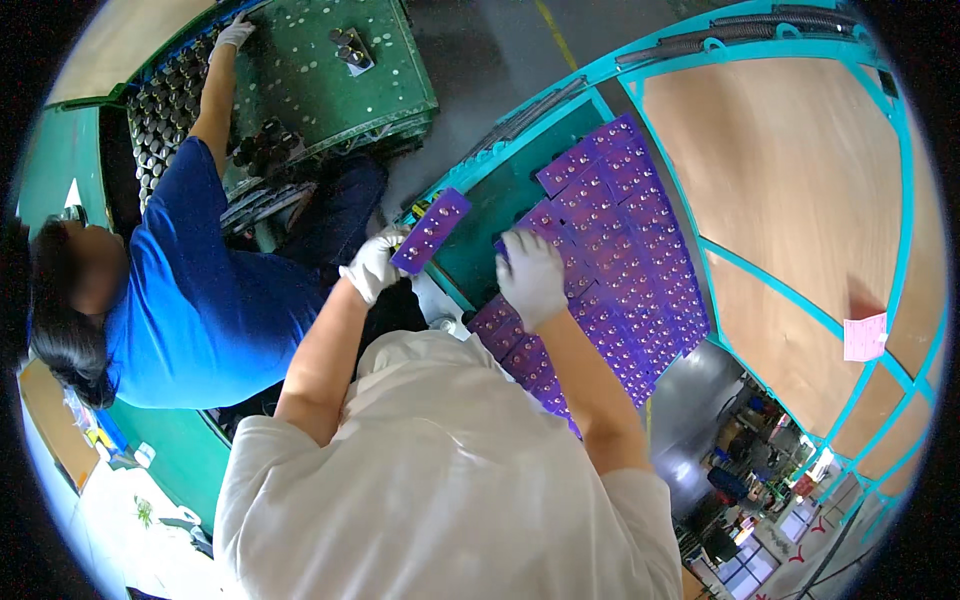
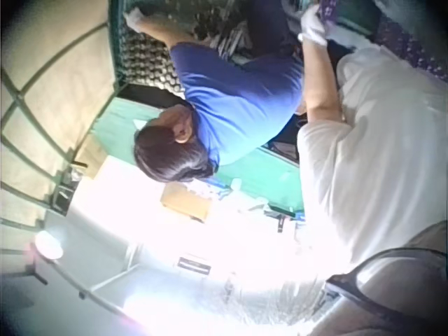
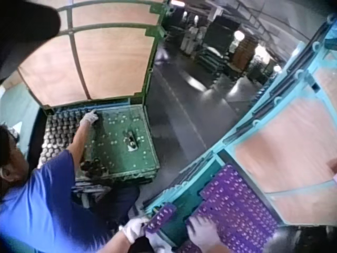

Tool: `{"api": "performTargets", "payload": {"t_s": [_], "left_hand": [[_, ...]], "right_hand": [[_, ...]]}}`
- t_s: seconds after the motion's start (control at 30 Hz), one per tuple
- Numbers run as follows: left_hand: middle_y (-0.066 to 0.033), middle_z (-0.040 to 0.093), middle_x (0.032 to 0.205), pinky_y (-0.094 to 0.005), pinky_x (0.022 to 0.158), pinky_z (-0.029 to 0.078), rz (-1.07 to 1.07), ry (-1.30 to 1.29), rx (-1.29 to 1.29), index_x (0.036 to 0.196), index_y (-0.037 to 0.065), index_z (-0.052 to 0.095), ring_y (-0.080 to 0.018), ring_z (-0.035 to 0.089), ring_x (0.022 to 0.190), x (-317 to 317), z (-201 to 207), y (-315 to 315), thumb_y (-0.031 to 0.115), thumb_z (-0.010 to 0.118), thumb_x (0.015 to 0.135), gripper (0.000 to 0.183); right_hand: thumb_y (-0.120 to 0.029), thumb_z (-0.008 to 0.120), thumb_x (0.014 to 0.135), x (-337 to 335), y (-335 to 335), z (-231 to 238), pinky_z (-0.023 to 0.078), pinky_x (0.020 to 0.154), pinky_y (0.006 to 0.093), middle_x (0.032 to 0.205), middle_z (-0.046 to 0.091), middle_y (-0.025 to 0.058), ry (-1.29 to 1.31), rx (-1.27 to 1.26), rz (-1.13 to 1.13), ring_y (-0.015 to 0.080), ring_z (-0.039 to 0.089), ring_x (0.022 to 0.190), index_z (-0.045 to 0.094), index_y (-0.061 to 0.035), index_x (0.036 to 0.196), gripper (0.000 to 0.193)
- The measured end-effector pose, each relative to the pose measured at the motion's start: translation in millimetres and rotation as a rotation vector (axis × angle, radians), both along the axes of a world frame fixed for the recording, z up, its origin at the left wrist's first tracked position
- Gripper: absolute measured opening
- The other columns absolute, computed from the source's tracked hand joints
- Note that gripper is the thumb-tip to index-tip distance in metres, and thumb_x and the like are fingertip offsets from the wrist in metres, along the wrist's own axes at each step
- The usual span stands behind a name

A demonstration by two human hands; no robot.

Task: The person repeatedly picks up purple circuit boards from a green tray and stacks them in a neat pile. Another person in a blue shirt works nearby with small cylindrical components. The camera wearer continues stacking the boards throughout the clip.

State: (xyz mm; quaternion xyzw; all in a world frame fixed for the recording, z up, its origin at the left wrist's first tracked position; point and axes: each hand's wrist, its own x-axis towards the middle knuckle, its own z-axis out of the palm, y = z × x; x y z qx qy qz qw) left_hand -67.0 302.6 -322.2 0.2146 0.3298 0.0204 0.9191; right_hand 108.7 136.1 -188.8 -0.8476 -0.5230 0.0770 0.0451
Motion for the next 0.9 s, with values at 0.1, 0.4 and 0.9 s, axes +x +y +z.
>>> {"api": "performTargets", "payload": {"t_s": [0.1, 0.4, 0.9], "left_hand": [[-0.0139, 0.059, 0.104, -0.0362, 0.08, 0.049, 0.201, -0.171, -0.599, 0.107, -0.001, 0.053, -0.0246, 0.06, 0.089, 1, -14, -21, 0.009, 0.046, 0.081, 0.029], [-0.0137, 0.059, 0.105, -0.0386, 0.075, 0.049, 0.029, -0.331, -0.371, 0.12, -0.001, 0.044, -0.0239, 0.06, 0.089, -25, 53, -29, 0.008, 0.054, 0.077, 0.045], [-0.0159, 0.06, 0.104, -0.0412, 0.082, 0.05, 0.09, -0.203, -0.266, 0.114, 0.001, 0.05, -0.0281, 0.06, 0.093, -28, 78, -79, -0.002, 0.051, 0.072, 0.043]], "right_hand": [[-0.024, 0.062, 0.075, -1, 39, -43, 0.034, 0.095, 0.044, 0.115, 0.056, 0.0103, -0.142, -0.598, 0.156, 0.0262, 0.051, 0.109, 0.057, -0.012, 0.109, 0.037], [-0.037, 0.065, 0.07, -7, 67, -90, 0.031, 0.093, 0.0549, 0.108, 0.061, 0.01, -0.398, -1.266, 0.414, 0.0305, 0.054, 0.107, 0.064, -0.0144, 0.107, 0.043], [-0.02, 0.058, 0.074, 35, -11, -2, 0.048, 0.069, 0.0421, 0.095, 0.062, 0.0117, -0.105, -0.383, 0.068, 0.0275, 0.061, 0.088, 0.061, -0.0127, 0.096, 0.023]]}}
